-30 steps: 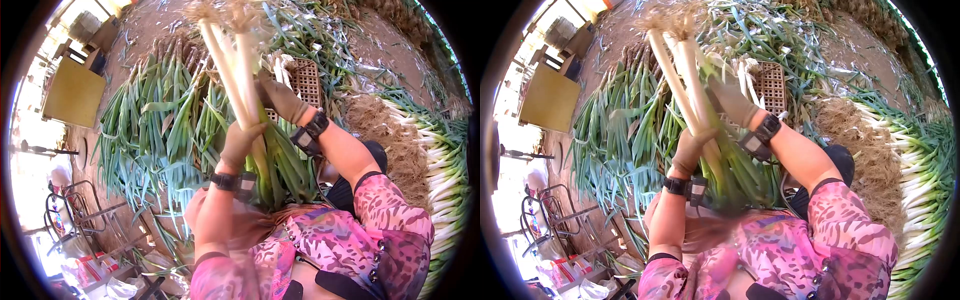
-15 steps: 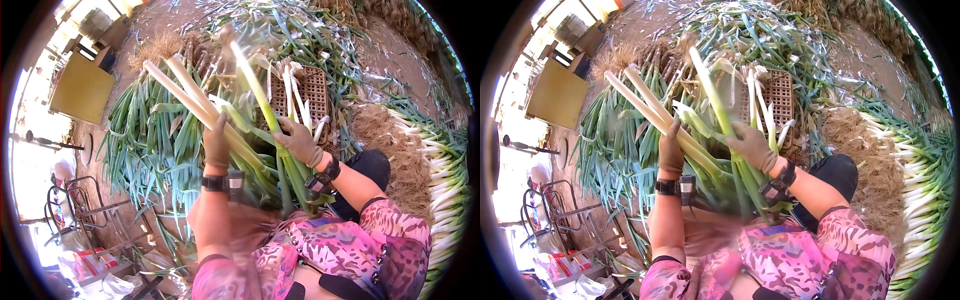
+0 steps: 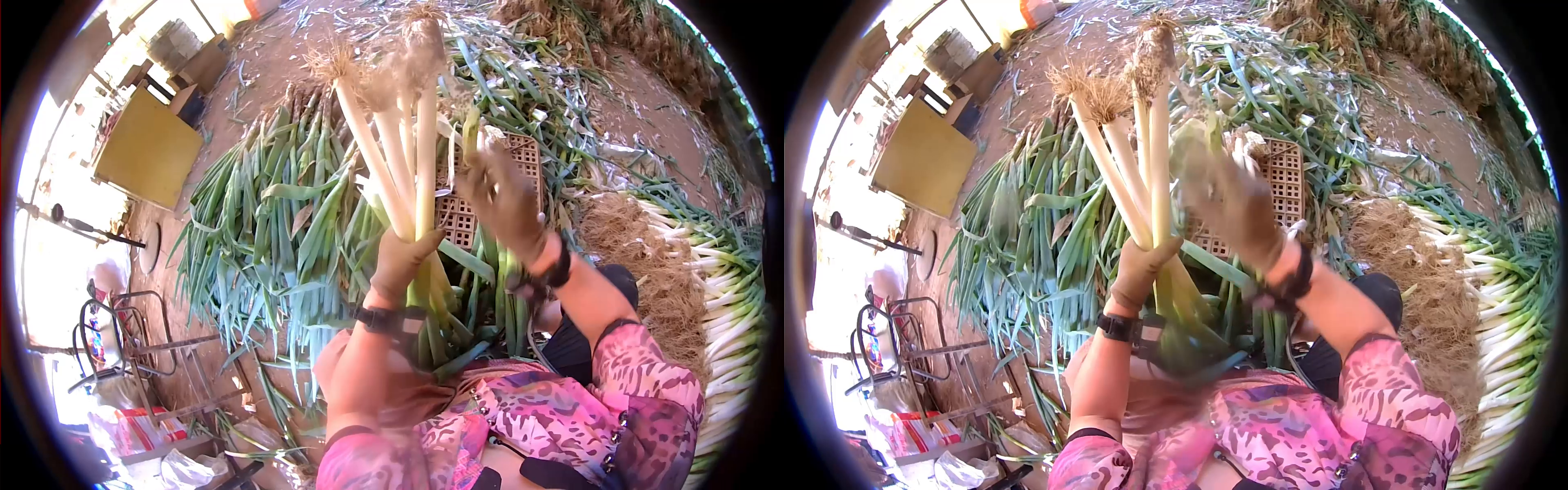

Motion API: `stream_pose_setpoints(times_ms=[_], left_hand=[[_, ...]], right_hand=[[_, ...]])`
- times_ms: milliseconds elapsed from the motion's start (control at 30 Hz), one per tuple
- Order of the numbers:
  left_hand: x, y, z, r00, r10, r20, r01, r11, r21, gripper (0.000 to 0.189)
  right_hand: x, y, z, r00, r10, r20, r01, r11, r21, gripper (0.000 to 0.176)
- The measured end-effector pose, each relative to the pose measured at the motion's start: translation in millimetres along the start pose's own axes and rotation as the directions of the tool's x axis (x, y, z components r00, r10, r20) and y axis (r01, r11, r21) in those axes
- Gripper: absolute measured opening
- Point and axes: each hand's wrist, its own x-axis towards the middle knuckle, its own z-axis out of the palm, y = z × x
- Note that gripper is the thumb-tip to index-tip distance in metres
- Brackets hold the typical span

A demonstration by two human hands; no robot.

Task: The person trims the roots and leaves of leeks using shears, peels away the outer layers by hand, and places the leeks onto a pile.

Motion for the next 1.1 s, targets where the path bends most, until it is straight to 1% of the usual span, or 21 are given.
stream_pose_setpoints(times_ms=[100,233,300,367,400,433,500,533,567,600,667,700,733,767,833,867,933,967,1000,1067,1100], left_hand=[[0,4,9,1.0,-0.005,0.008,0.004,0.996,0.092,0.032],[-3,-3,20,0.999,0.026,0.025,-0.028,0.996,0.08,0.04],[-5,-2,17,0.999,-0.044,0.028,0.041,0.992,0.12,0.037],[-9,-1,9,0.998,-0.049,0.033,0.046,0.996,0.075,0.034],[-12,0,5,0.998,-0.051,0.034,0.049,0.997,0.057,0.033],[-15,1,2,0.999,-0.044,0.019,0.044,0.999,-0.007,0.03],[-12,1,-5,0.999,-0.049,0.019,0.05,0.998,-0.041,0.03],[-12,0,-7,0.998,-0.055,0.018,0.056,0.997,-0.058,0.029],[-9,1,-7,0.999,-0.05,0.006,0.051,0.998,-0.046,0.031],[-6,2,-10,0.999,-0.035,-0.009,0.035,0.997,-0.064,0.033],[1,1,-21,0.999,-0.019,-0.037,0.015,0.994,-0.104,0.039],[0,9,-25,0.997,0.036,-0.069,-0.044,0.993,-0.113,0.038],[-2,15,-32,0.994,-0.037,-0.102,0.025,0.993,-0.117,0.037],[-2,18,-36,0.99,-0.038,-0.139,0.021,0.993,-0.119,0.036],[-4,15,-48,0.982,-0.036,-0.187,0.021,0.997,-0.08,0.035],[-5,12,-50,0.981,-0.031,-0.191,0.024,0.999,-0.039,0.037],[-5,10,-49,0.979,-0.007,-0.202,-0.002,0.999,-0.046,0.036],[-5,9,-49,0.98,-0.003,-0.198,-0.005,0.999,-0.039,0.036],[-5,8,-47,0.98,-0.001,-0.198,-0.007,0.999,-0.037,0.035],[-7,12,-41,0.986,-0.021,-0.167,0.013,0.999,-0.05,0.034],[-5,12,-40,0.988,-0.029,-0.148,0.023,0.999,-0.044,0.034]], right_hand=[[82,7,-13,0.959,-0.266,-0.101,0.224,0.925,-0.308,0.04],[146,56,-3,0.942,-0.275,0.192,0.333,0.838,-0.432,0.029],[184,105,-11,0.97,-0.226,0.088,0.238,0.822,-0.518,0.024],[233,164,-60,0.958,-0.127,-0.259,0.003,0.902,-0.433,0.023],[242,145,-65,0.92,0.206,-0.333,-0.337,0.851,-0.403,0.028],[254,103,-77,0.765,0.509,-0.395,-0.637,0.687,-0.349,0.036],[224,111,-95,0.753,0.655,-0.068,-0.653,0.729,-0.206,0.045],[188,145,-106,0.878,0.393,0.274,-0.409,0.913,0.0,0.043],[149,128,-89,0.757,0.374,0.536,-0.466,0.884,0.042,0.043],[111,108,-72,0.573,0.324,0.753,-0.532,0.846,0.041,0.043],[9,65,-40,-0.019,0.277,0.961,-0.651,0.726,-0.222,0.033],[-60,76,-21,-0.213,0.094,0.973,-0.387,0.906,-0.172,0.035],[-87,53,-19,-0.518,0.003,0.856,-0.305,0.934,-0.188,0.036],[-93,37,-16,-0.621,-0.053,0.782,-0.062,0.998,0.019,0.03],[-56,57,-8,-0.384,0.065,0.921,-0.252,0.952,-0.172,0.033],[-24,82,-5,-0.222,0.176,0.959,-0.25,0.94,-0.23,0.032],[67,135,-14,0.299,0.373,0.878,-0.123,0.928,-0.352,0.031],[111,157,-30,0.559,0.399,0.727,-0.129,0.908,-0.399,0.03],[149,174,-48,0.758,0.362,0.543,-0.144,0.904,-0.402,0.03],[181,184,-66,0.921,0.263,0.289,-0.149,0.92,-0.361,0.03],[168,183,-73,0.868,0.376,0.324,-0.275,0.908,-0.317,0.024]])
